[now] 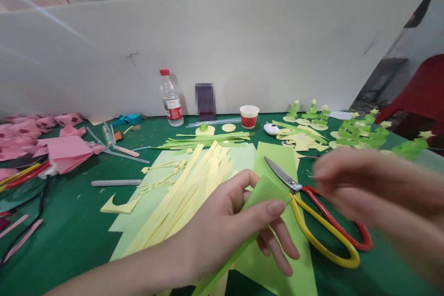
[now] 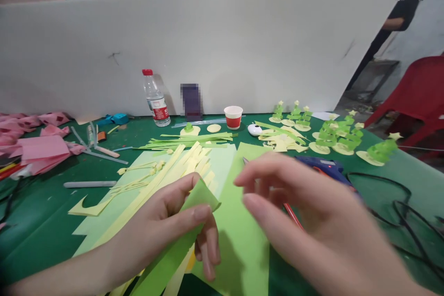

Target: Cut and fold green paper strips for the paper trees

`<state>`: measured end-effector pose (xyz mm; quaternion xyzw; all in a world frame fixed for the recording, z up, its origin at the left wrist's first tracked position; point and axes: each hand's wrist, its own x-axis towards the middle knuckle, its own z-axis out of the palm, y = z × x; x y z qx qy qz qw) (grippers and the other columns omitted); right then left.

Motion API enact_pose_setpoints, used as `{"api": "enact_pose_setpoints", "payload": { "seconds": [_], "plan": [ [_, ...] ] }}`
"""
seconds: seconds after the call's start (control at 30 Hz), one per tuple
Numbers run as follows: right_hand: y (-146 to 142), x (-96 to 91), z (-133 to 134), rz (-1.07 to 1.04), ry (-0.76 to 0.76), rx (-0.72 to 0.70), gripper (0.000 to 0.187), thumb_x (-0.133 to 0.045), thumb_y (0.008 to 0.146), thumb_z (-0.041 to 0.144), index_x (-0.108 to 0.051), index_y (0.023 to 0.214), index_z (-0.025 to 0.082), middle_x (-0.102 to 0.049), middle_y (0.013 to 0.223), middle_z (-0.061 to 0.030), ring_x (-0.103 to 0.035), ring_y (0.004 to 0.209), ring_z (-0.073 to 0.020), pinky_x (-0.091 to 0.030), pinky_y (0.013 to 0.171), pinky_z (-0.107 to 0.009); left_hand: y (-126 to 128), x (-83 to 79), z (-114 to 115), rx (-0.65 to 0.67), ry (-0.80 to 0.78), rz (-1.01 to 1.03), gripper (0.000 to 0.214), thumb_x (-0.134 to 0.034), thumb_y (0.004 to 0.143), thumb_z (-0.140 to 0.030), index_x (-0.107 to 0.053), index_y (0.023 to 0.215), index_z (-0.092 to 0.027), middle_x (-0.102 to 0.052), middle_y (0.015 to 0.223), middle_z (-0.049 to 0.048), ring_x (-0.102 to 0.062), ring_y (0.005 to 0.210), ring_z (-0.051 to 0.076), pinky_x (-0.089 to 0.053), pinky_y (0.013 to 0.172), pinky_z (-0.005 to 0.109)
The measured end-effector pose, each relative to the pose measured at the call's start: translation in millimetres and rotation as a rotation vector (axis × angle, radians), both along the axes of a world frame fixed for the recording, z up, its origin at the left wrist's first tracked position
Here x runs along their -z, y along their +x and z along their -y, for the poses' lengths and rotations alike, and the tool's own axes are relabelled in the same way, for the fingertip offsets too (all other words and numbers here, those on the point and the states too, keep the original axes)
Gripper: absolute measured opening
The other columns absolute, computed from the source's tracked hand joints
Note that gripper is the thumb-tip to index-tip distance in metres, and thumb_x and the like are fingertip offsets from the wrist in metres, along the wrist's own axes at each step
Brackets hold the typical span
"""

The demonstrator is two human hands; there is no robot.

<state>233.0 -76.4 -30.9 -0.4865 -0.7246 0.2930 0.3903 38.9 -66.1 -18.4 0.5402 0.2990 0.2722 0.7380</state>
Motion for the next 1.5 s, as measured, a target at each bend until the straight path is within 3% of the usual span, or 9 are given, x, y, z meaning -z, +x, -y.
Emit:
{"api": "enact_pose_setpoints", "payload": {
  "seconds": [0.17, 0.47, 0.67, 0.87, 1.03, 1.17, 1.27, 1.33, 1.5],
  "plan": [
    [-22, -25.5, 3, 0.027, -0.187, -0.174, 0.014, -0.051, 0.078, 0.03, -0.059, 0.07, 0.022, -0.061, 0.066, -0.0012, -0.057, 0.059, -0.0131, -0.046, 0.047, -0.02, 3, -1.8, 0, -0.023, -0.007, -0.051, 0.027, -0.052, 0.083, -0.036, -0.032, 0.072, -0.02, -0.063, 0.059, -0.0021, -0.061, 0.053, 0.011, -0.043, 0.052, 0.02],
    [-27, -20.6, 1, -0.052, -0.185, -0.116, 0.012, -0.053, 0.072, 0.023, -0.058, 0.062, 0.021, -0.05, 0.051, 0.0017, -0.039, 0.038, -0.0064, -0.029, 0.03, -0.017, 6, -0.3, 1, -0.04, -0.028, -0.052, 0.032, -0.056, 0.08, -0.037, -0.029, 0.069, -0.021, -0.064, 0.058, -0.0014, -0.062, 0.052, 0.013, -0.044, 0.051, 0.021],
    [-25, -16.6, 2, -0.109, -0.188, -0.119, 0.011, -0.053, 0.072, 0.021, -0.056, 0.061, 0.021, -0.05, 0.052, 0.0027, -0.047, 0.049, -0.0082, -0.034, 0.04, -0.018, 5, 4.8, 1, -0.047, -0.021, -0.026, 0.029, -0.055, 0.081, -0.039, -0.034, 0.074, -0.02, -0.063, 0.059, -0.0017, -0.061, 0.052, 0.011, -0.043, 0.051, 0.019],
    [-22, -20.6, -4, -0.22, -0.34, -0.194, 0.013, -0.052, 0.076, 0.026, -0.055, 0.066, 0.019, -0.057, 0.061, 0.0018, -0.055, 0.059, -0.0101, -0.042, 0.053, -0.02, 3, 4.9, -2, -0.071, -0.085, 0.146, 0.032, -0.061, 0.073, -0.047, -0.051, 0.084, -0.019, -0.065, 0.076, -0.0009, -0.064, 0.061, 0.014, -0.049, 0.062, 0.024],
    [-16, -21.3, -15, -0.262, -0.397, -0.147, 0.014, -0.05, 0.079, 0.027, -0.051, 0.068, 0.02, -0.049, 0.055, 0.0043, -0.044, 0.049, -0.0068, -0.034, 0.046, -0.019, 1, 3.5, -9, -0.023, -0.18, 0.122, 0.032, -0.062, 0.072, -0.044, -0.065, 0.088, -0.016, -0.068, 0.082, 0.0033, -0.065, 0.069, 0.017, -0.052, 0.067, 0.028],
    [-5, -17.0, -37, -0.039, -0.314, -0.037, 0.017, -0.047, 0.079, 0.033, -0.051, 0.072, 0.019, -0.043, 0.056, 0.0045, -0.037, 0.047, -0.007, -0.031, 0.045, -0.019, 5, 18.1, -14, -0.074, -0.248, 0.015, 0.014, -0.063, 0.076, -0.027, -0.067, 0.078, -0.014, -0.071, 0.074, 0.0045, -0.066, 0.065, 0.016, -0.054, 0.063, 0.028],
    [12, -3.0, -46, 0.452, -0.224, 0.042, 0.026, -0.041, 0.081, 0.041, -0.052, 0.091, 0.019, -0.055, 0.071, -0.0016, -0.051, 0.06, -0.0135, -0.039, 0.055, -0.025, 12, 35.2, -15, -0.191, -0.294, 0.027, 0.015, -0.06, 0.078, -0.026, -0.066, 0.077, -0.012, -0.071, 0.072, 0.0058, -0.066, 0.062, 0.017, -0.055, 0.061, 0.03],
    [25, 12.5, -43, 0.738, -0.299, 0.103, 0.033, -0.046, 0.078, 0.041, -0.051, 0.099, 0.017, -0.058, 0.079, -0.0068, -0.055, 0.064, -0.0198, -0.039, 0.055, -0.03, 15, 45.7, -15, -0.281, -0.306, 0.037, 0.015, -0.059, 0.08, -0.025, -0.065, 0.082, -0.012, -0.072, 0.076, 0.0072, -0.067, 0.067, 0.019, -0.056, 0.064, 0.033],
    [39, 44.3, -30, 0.798, -0.395, 0.112, 0.031, -0.055, 0.069, 0.029, -0.055, 0.097, 0.016, -0.057, 0.099, -0.0131, -0.058, 0.081, -0.0258, -0.041, 0.062, -0.031, 18, 62.3, -17, -0.343, -0.357, 0.068, 0.018, -0.059, 0.08, -0.028, -0.065, 0.086, -0.012, -0.071, 0.079, 0.0078, -0.067, 0.073, 0.019, -0.056, 0.066, 0.032]
  ]
}}
